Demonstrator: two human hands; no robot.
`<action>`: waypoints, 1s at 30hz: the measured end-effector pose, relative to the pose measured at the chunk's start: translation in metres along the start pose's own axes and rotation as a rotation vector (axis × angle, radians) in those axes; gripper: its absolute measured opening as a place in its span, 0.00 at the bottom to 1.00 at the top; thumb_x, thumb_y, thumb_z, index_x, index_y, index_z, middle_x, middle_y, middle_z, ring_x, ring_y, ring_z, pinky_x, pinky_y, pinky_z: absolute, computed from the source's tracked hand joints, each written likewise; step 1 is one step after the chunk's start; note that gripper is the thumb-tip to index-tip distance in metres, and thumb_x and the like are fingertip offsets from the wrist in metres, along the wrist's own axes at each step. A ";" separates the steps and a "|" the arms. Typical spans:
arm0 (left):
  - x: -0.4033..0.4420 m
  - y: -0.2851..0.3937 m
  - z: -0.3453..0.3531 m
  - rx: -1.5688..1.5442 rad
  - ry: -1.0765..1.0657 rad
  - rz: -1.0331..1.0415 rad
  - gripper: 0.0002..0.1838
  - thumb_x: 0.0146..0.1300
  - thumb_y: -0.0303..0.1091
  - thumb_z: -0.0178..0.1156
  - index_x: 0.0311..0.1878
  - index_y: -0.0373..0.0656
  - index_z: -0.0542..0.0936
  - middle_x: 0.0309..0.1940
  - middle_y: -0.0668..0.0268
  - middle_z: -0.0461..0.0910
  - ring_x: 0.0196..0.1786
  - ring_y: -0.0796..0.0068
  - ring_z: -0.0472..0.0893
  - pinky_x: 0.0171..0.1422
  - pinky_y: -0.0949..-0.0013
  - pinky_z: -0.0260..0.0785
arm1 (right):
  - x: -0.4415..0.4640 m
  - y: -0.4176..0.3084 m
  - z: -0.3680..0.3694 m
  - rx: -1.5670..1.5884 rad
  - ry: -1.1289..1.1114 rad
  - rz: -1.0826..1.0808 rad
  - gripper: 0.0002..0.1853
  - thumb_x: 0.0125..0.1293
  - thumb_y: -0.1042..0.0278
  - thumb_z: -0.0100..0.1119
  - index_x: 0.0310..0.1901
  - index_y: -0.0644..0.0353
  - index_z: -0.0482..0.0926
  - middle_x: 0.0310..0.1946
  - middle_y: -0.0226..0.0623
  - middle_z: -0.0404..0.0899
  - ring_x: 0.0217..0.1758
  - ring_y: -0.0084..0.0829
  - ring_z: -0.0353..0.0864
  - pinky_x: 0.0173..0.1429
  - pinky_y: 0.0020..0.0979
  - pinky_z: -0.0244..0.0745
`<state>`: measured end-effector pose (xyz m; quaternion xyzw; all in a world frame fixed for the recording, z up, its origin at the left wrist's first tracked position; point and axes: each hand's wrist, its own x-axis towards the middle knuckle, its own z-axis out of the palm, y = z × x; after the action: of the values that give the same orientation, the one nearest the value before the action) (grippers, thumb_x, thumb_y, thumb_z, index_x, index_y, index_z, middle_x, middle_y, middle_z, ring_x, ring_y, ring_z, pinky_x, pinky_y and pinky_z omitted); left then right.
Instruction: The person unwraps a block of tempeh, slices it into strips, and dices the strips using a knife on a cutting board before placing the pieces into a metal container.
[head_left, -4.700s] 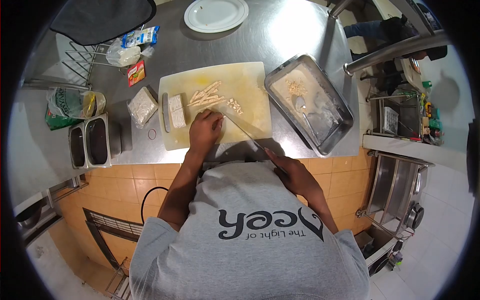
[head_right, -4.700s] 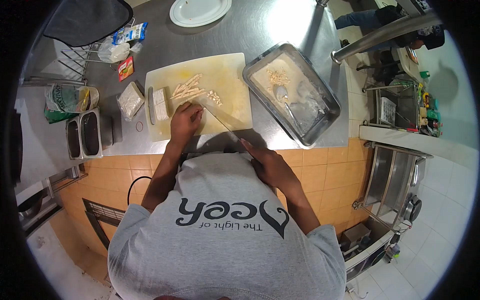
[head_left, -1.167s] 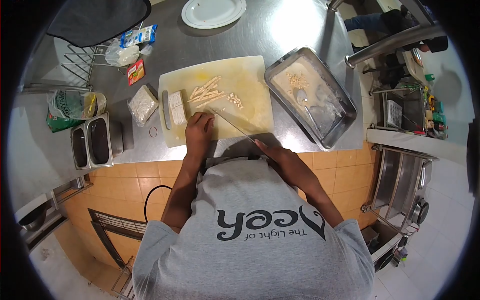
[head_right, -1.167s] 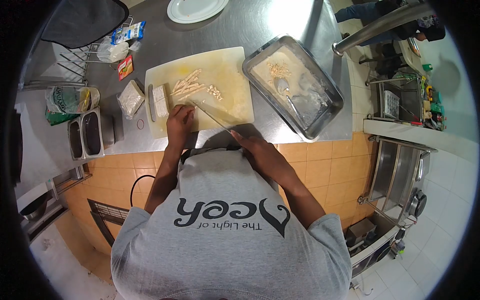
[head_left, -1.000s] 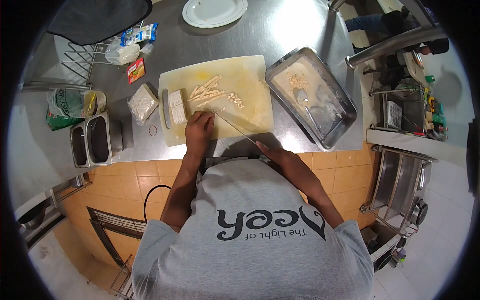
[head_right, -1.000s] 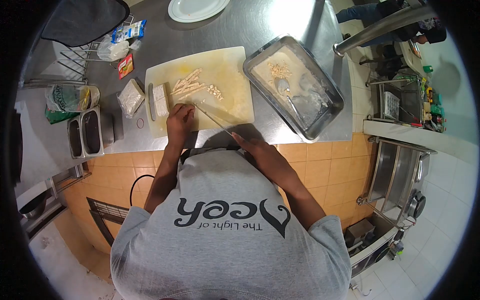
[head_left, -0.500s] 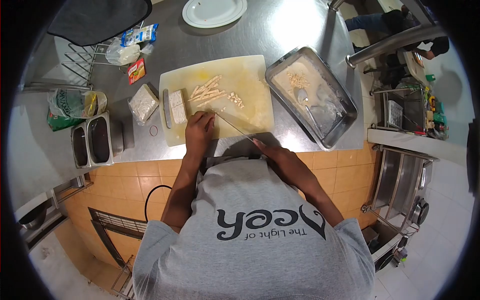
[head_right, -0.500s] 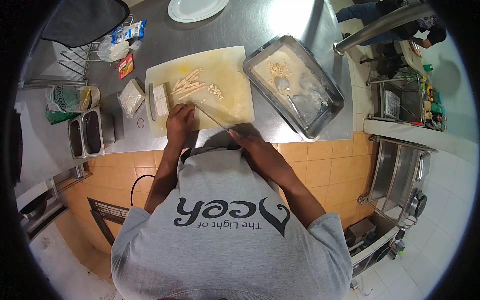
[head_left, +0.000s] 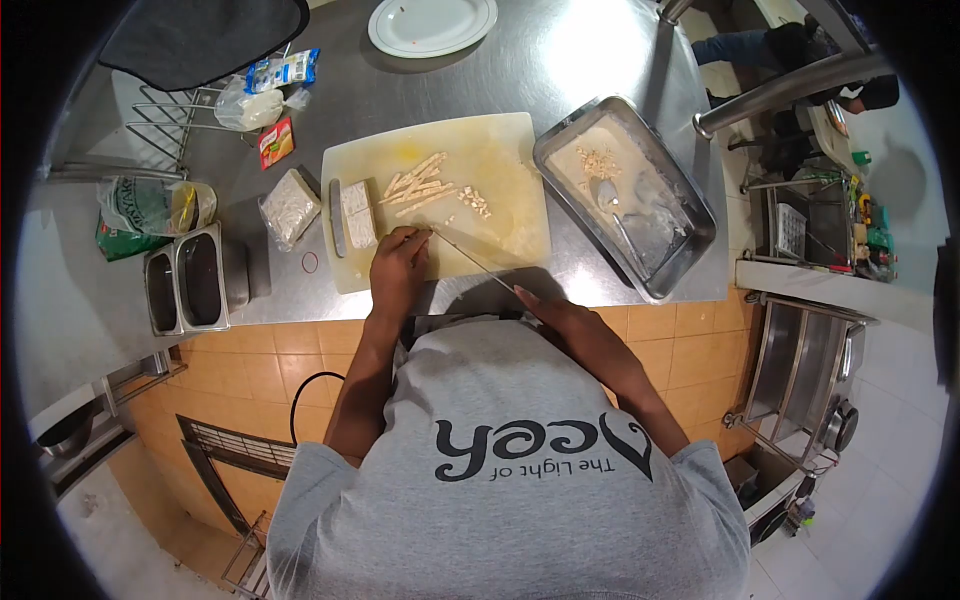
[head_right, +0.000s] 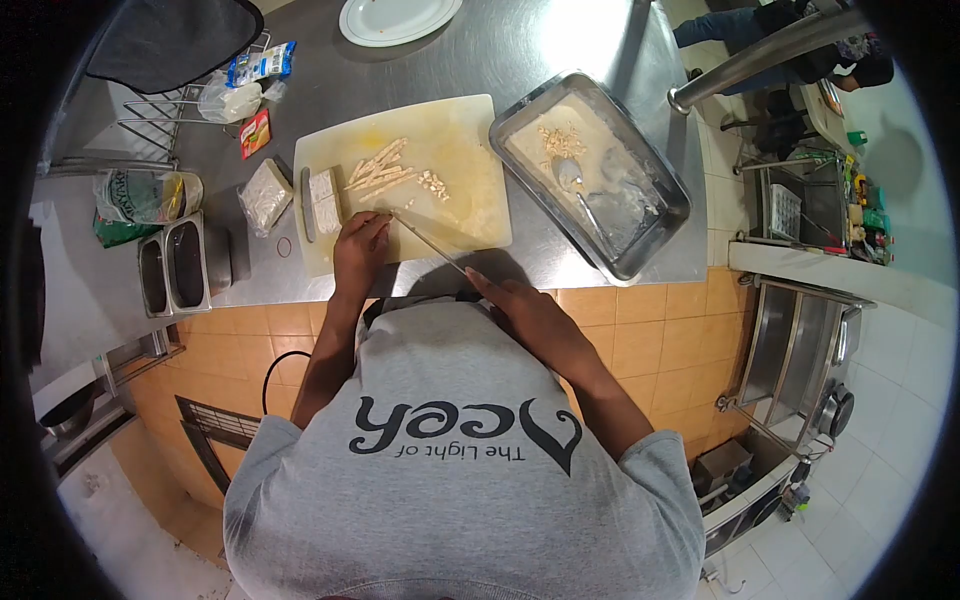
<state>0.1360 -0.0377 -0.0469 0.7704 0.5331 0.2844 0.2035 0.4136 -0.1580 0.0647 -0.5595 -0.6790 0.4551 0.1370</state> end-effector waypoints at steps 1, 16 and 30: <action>0.000 0.000 -0.001 0.000 0.002 0.000 0.11 0.62 0.26 0.65 0.47 0.42 0.87 0.45 0.61 0.84 0.47 0.57 0.82 0.52 0.60 0.77 | 0.000 0.000 0.000 -0.002 -0.007 0.008 0.32 0.73 0.71 0.53 0.78 0.41 0.62 0.47 0.50 0.80 0.51 0.50 0.84 0.57 0.44 0.78; -0.004 0.007 -0.005 -0.020 0.065 0.011 0.10 0.59 0.24 0.67 0.45 0.40 0.86 0.44 0.58 0.85 0.46 0.55 0.83 0.51 0.59 0.77 | 0.017 0.010 0.004 -0.031 -0.037 -0.014 0.35 0.71 0.79 0.48 0.78 0.42 0.62 0.47 0.49 0.81 0.51 0.50 0.83 0.61 0.44 0.76; 0.002 0.004 0.002 -0.030 0.087 -0.019 0.08 0.59 0.24 0.68 0.43 0.39 0.86 0.39 0.57 0.84 0.42 0.55 0.83 0.47 0.60 0.77 | 0.004 -0.005 -0.010 -0.030 -0.082 0.056 0.35 0.71 0.76 0.51 0.78 0.37 0.62 0.47 0.47 0.81 0.52 0.47 0.83 0.60 0.42 0.77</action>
<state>0.1405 -0.0373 -0.0452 0.7489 0.5446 0.3237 0.1942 0.4157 -0.1496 0.0731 -0.5611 -0.6749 0.4711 0.0878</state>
